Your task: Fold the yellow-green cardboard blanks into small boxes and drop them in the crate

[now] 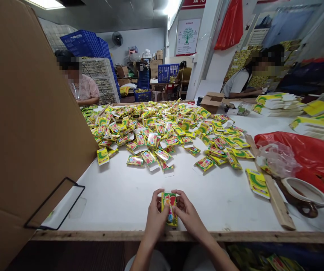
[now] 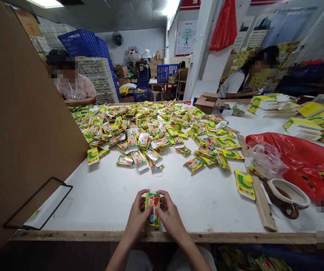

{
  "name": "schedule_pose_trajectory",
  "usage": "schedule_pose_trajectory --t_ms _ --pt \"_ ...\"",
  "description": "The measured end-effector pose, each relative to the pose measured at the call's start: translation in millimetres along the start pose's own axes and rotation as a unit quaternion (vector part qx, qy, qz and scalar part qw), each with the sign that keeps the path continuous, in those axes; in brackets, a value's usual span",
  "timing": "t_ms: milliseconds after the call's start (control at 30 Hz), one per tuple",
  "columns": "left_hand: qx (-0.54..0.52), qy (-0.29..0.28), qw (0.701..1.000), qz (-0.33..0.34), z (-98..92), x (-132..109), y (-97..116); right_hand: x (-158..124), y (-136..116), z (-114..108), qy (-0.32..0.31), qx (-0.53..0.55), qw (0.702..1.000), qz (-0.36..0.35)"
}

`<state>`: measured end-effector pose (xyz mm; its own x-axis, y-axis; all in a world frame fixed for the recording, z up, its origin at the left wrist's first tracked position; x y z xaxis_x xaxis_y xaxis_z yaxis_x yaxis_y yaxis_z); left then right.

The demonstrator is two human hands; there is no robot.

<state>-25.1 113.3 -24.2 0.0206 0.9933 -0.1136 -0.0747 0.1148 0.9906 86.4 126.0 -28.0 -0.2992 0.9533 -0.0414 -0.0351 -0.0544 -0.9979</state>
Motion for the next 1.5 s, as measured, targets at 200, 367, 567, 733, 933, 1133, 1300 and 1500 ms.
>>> schedule_pose_trajectory --t_ms 200,367,567,733,933,1133,1300,1500 --pt "0.000 0.002 1.000 -0.003 -0.4 0.0 -0.6 0.0 -0.4 0.3 -0.001 0.003 1.000 0.003" --pt "0.002 0.001 1.000 -0.003 -0.1 0.6 0.1 -0.4 -0.8 0.3 -0.002 0.002 1.000 0.006" --pt "0.001 0.003 1.000 -0.005 -0.2 -0.1 -1.0 -0.7 -1.5 0.1 0.001 0.002 1.000 0.007" --pt "-0.006 0.002 1.000 -0.007 -0.3 0.1 0.4 -0.4 -0.9 0.2 0.002 0.004 1.000 0.007" --pt "-0.006 0.006 1.000 -0.005 -0.7 -0.2 0.7 0.0 -0.2 -0.4 0.004 0.001 1.000 0.010" --pt "-0.003 0.004 1.000 -0.003 -0.5 -0.3 0.6 0.7 0.4 0.1 0.002 0.003 1.000 0.013" --pt "0.004 -0.001 1.000 -0.004 0.6 -0.3 2.0 1.2 3.0 -0.2 0.002 0.000 1.000 0.016" --pt "-0.005 0.000 1.000 0.000 0.1 -0.5 1.7 1.1 4.3 -1.3 0.004 -0.005 1.000 0.019"
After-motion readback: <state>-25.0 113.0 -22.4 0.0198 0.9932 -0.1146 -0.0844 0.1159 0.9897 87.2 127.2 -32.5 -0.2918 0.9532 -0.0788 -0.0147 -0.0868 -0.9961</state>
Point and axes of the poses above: each hand's wrist, its own x-axis towards the middle knuckle, its own z-axis out of the palm, y = z × x, the point moved 10 cm from there along x, towards the middle knuckle, and after that the axes turned 3 degrees about -y, right-handed, at the moved point
